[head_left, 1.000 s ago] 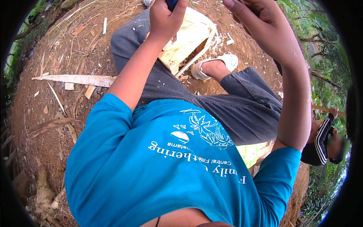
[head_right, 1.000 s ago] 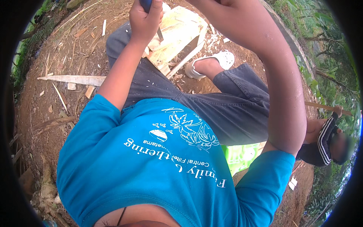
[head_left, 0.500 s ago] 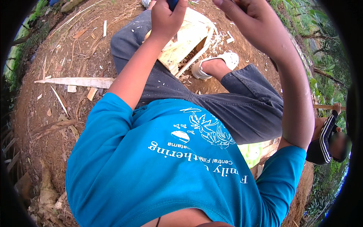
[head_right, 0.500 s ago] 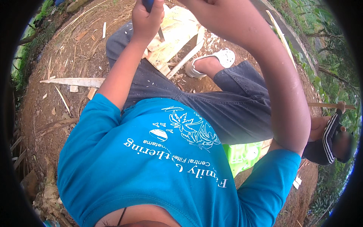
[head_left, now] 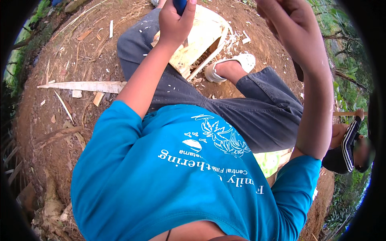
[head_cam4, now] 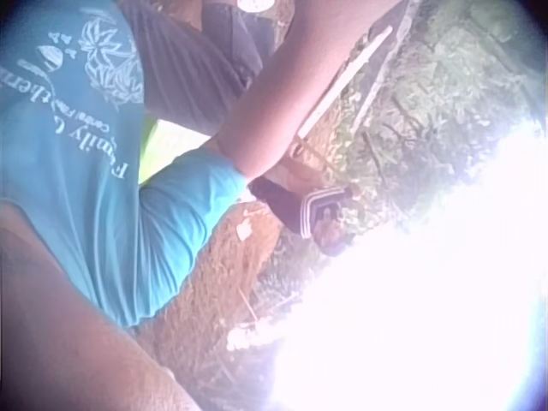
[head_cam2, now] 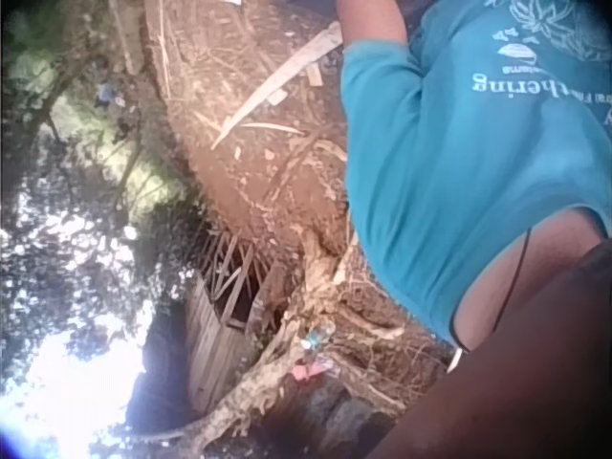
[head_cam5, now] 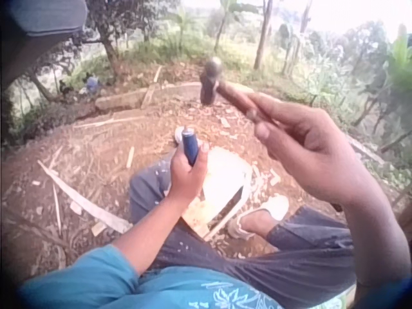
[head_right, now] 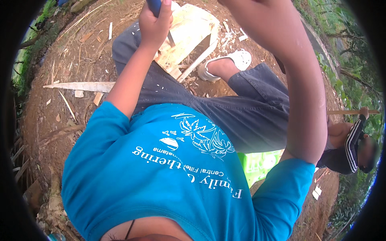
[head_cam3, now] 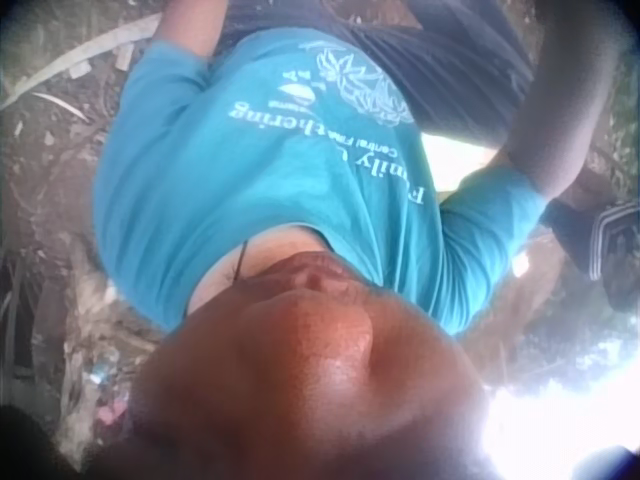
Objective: The person carves a wooden object using a chisel and a hammer, striking the chisel into the wood to remove material and then handling the detached wooden piece.
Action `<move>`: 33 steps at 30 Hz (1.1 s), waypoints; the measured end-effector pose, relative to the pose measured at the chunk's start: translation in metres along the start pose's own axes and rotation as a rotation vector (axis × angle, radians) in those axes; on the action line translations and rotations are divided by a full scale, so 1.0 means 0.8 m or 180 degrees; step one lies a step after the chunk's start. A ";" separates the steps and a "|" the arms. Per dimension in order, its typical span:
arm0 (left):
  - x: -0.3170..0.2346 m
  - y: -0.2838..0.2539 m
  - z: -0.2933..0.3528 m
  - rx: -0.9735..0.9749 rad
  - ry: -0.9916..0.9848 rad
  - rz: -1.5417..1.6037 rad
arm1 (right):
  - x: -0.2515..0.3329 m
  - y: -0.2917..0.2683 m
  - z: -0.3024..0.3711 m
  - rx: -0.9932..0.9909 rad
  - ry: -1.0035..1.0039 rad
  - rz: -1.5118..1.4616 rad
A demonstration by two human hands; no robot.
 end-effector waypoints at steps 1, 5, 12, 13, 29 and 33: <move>-0.004 -0.006 0.002 -0.0004 -0.0207 0.0074 | -0.010 0.003 0.001 -0.0003 -0.0136 -0.0146; -0.023 -0.017 -0.011 -0.0010 -0.0554 0.0606 | -0.033 0.010 -0.001 0.0081 -0.0210 -0.0416; -0.020 -0.025 -0.005 0.0009 -0.0234 0.0270 | -0.013 0.019 0.010 0.0068 -0.0160 0.0036; -0.020 -0.023 -0.004 0.0015 -0.0215 0.0282 | -0.016 0.019 0.010 0.0033 -0.0283 -0.0004; -0.013 -0.019 -0.005 0.0036 -0.0221 0.0148 | 0.010 0.038 0.009 -0.0107 -0.0268 0.0157; -0.015 -0.022 -0.004 -0.0028 -0.0082 0.0061 | -0.005 0.032 -0.005 -0.0110 -0.0536 -0.0369</move>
Point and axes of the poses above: each hand's wrist, its own z-axis away from the middle knuckle, its own y-axis out of the palm, x = y × z, the point moved 2 cm from there along -z, towards the middle knuckle, and after that the axes turned 4 degrees about -x, right-handed, at the moved point
